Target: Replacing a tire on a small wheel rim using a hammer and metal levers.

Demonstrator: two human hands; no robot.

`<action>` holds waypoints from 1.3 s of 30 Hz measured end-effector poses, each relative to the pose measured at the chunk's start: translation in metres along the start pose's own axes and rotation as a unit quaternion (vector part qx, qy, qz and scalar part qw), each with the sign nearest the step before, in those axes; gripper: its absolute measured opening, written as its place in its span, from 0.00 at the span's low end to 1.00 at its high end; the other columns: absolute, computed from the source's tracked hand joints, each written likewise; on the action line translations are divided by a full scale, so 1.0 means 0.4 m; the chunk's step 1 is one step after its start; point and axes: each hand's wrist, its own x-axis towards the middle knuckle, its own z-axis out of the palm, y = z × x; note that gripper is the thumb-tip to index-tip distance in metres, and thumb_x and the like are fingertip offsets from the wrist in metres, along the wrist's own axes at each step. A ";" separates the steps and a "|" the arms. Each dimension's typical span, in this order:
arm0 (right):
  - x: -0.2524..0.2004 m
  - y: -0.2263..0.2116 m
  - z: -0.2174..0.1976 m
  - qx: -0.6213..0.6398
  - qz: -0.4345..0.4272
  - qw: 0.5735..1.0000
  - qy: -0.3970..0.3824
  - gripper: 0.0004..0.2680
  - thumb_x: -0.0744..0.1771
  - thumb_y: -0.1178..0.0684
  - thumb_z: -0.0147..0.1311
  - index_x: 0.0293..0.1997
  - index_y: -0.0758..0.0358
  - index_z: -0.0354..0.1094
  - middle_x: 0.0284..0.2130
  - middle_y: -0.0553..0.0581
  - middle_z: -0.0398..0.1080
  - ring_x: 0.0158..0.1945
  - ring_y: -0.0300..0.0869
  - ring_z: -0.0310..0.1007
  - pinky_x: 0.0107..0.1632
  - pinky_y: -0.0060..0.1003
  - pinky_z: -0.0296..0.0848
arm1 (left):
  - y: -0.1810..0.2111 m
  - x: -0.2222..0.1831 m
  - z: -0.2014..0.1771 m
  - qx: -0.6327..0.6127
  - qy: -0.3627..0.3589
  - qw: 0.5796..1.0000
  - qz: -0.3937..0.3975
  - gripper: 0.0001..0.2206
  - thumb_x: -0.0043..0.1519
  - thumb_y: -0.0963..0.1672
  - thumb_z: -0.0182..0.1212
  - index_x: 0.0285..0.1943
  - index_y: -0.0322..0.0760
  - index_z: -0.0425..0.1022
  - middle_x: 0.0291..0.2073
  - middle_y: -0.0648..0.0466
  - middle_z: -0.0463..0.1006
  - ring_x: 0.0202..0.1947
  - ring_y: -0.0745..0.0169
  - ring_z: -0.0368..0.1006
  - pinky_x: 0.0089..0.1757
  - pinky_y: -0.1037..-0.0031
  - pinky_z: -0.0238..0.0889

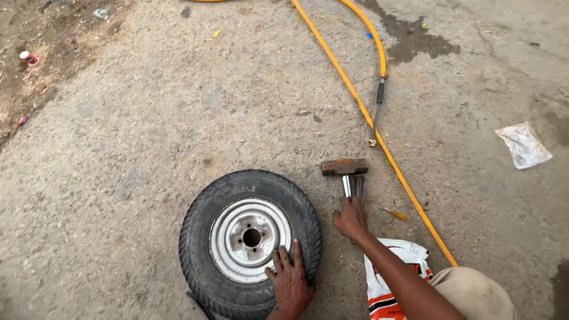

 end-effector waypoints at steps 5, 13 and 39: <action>-0.122 -0.078 0.016 0.452 0.156 0.815 -0.328 0.32 0.68 0.28 0.41 0.68 0.73 0.60 0.68 0.80 0.62 0.69 0.71 0.63 0.63 0.69 0.65 | -0.020 0.017 0.046 0.002 0.047 0.998 0.048 0.60 0.50 0.47 0.77 0.81 0.51 0.25 0.75 0.32 0.41 0.74 0.24 0.36 0.59 0.24 0.38; -0.206 -0.137 -0.031 0.514 0.243 0.746 -0.345 0.41 0.62 0.19 0.35 0.79 0.48 0.26 0.78 0.63 0.31 0.79 0.61 0.31 0.72 0.70 0.42 | -0.021 -0.004 0.021 -0.003 0.020 0.999 0.048 0.60 0.47 0.44 0.74 0.82 0.53 0.25 0.76 0.31 0.40 0.73 0.18 0.36 0.62 0.26 0.36; -0.282 -0.454 -0.304 0.404 -0.112 0.822 -0.386 0.26 0.64 0.40 0.55 0.66 0.68 0.59 0.56 0.68 0.72 0.58 0.52 0.76 0.55 0.46 0.79 | -0.690 -0.135 -0.653 -0.691 0.224 0.686 0.047 0.44 0.42 0.49 0.67 0.68 0.15 0.66 0.51 0.30 0.78 0.47 0.38 0.78 0.51 0.60 0.74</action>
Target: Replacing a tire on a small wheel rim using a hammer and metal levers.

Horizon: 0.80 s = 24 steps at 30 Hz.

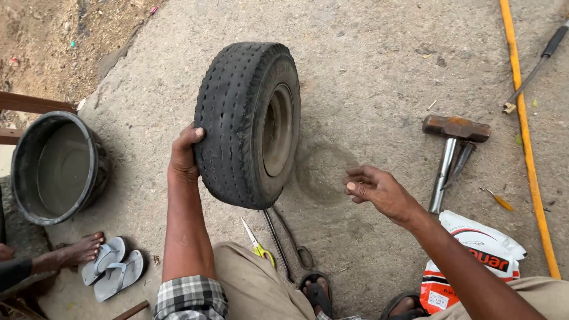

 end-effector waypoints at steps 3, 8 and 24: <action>0.028 0.036 0.035 -0.057 0.035 0.998 -0.006 0.26 0.64 0.41 0.57 0.65 0.68 0.62 0.55 0.68 0.73 0.58 0.53 0.76 0.55 0.49 0.80 | -0.020 -0.018 -0.015 -0.070 -0.023 0.997 0.024 0.43 0.45 0.50 0.67 0.70 0.20 0.63 0.55 0.35 0.76 0.52 0.42 0.77 0.54 0.63 0.72; 0.053 0.051 0.084 -0.165 -0.019 0.986 -0.008 0.31 0.62 0.35 0.57 0.70 0.62 0.55 0.57 0.67 0.71 0.59 0.54 0.75 0.60 0.52 0.75 | -0.024 -0.059 0.056 -0.076 -0.007 0.995 0.057 0.44 0.46 0.50 0.68 0.72 0.20 0.62 0.56 0.34 0.76 0.53 0.43 0.77 0.55 0.61 0.72; 0.021 -0.226 0.121 -0.398 -0.175 0.887 0.156 0.52 0.53 0.37 0.74 0.77 0.60 0.27 0.69 0.74 0.39 0.73 0.67 0.41 0.68 0.58 0.56 | -0.112 -0.149 0.231 0.111 0.183 0.977 0.001 0.56 0.46 0.70 0.47 0.83 0.52 0.35 0.78 0.38 0.41 0.73 0.29 0.48 0.60 0.30 0.47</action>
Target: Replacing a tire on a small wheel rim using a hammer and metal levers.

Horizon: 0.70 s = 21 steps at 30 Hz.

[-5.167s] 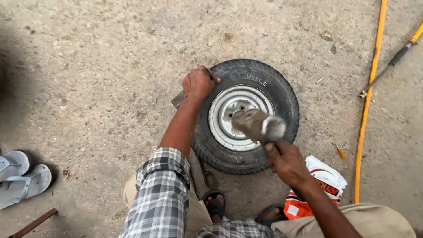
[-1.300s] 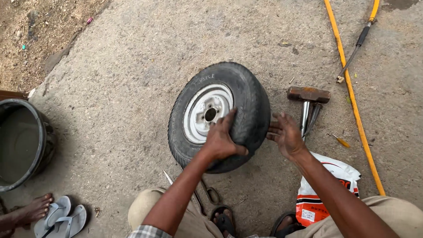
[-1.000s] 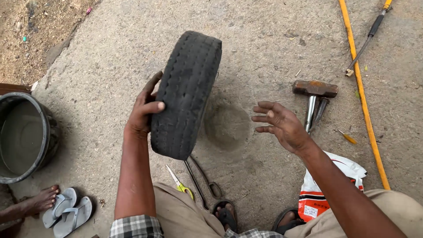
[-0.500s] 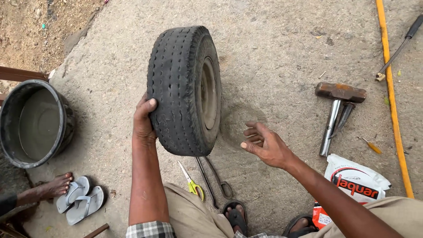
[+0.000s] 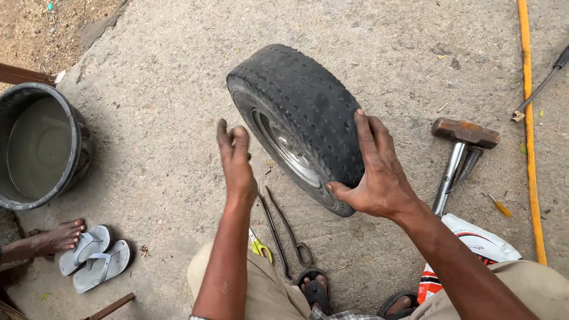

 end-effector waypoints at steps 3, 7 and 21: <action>0.011 0.015 -0.022 -0.004 -0.076 0.997 -0.018 0.51 0.51 0.44 0.74 0.77 0.54 0.30 0.70 0.72 0.40 0.73 0.65 0.42 0.69 0.59 0.53 | -0.029 0.119 -0.107 -0.016 0.076 0.995 0.066 0.55 0.50 0.71 0.46 0.83 0.50 0.36 0.79 0.37 0.41 0.75 0.28 0.47 0.62 0.28 0.44; 0.014 0.049 -0.089 -0.045 -0.036 0.987 -0.148 0.48 0.51 0.49 0.71 0.79 0.38 0.40 0.77 0.56 0.38 0.78 0.54 0.38 0.70 0.57 0.47 | -0.057 0.131 -0.214 -0.090 0.074 0.983 -0.143 0.46 0.59 0.67 0.41 0.81 0.45 0.39 0.77 0.34 0.44 0.75 0.26 0.45 0.62 0.26 0.45; 0.005 0.198 -0.038 0.493 0.348 0.793 -0.087 0.39 0.60 0.24 0.39 0.78 0.51 0.33 0.75 0.68 0.37 0.75 0.67 0.42 0.61 0.80 0.57 | -0.313 -0.042 -0.315 -0.306 -0.046 0.875 -0.373 0.45 0.55 0.64 0.52 0.70 0.28 0.64 0.66 0.32 0.69 0.64 0.32 0.66 0.61 0.36 0.54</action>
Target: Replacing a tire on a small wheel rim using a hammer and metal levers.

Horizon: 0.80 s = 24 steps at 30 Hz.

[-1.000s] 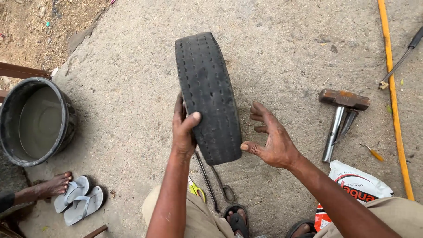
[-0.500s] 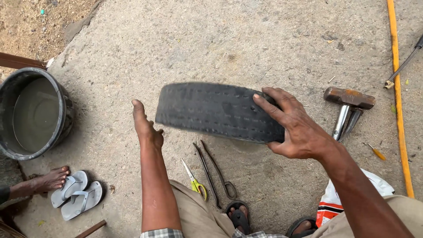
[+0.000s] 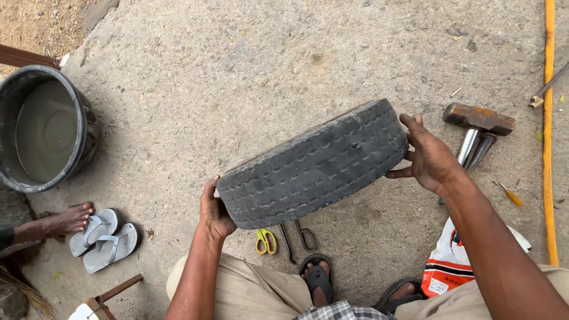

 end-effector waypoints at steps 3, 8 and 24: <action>0.013 0.018 -0.037 -0.006 -0.004 1.000 0.004 0.40 0.59 0.22 0.38 0.78 0.51 0.38 0.74 0.68 0.41 0.74 0.68 0.47 0.62 0.76 0.55 | -0.041 -0.020 -0.012 0.000 -0.048 0.999 -0.016 0.43 0.52 0.61 0.56 0.68 0.24 0.64 0.64 0.32 0.70 0.62 0.32 0.68 0.61 0.37 0.54; 0.007 0.112 -0.125 0.057 -0.009 0.994 0.089 0.28 0.68 0.32 0.45 0.67 0.68 0.61 0.60 0.74 0.61 0.65 0.57 0.64 0.64 0.59 0.67 | -0.113 -0.043 -0.004 0.033 -0.080 0.996 0.001 0.35 0.55 0.55 0.59 0.67 0.30 0.64 0.60 0.39 0.71 0.56 0.41 0.69 0.58 0.42 0.58; 0.100 0.229 -0.282 -0.410 -0.137 0.863 0.262 0.32 0.64 0.48 0.63 0.76 0.65 0.51 0.73 0.71 0.52 0.75 0.60 0.52 0.74 0.60 0.54 | -0.107 0.122 0.237 0.313 0.033 0.924 0.215 0.49 0.54 0.56 0.62 0.83 0.53 0.36 0.80 0.42 0.37 0.78 0.38 0.39 0.67 0.39 0.34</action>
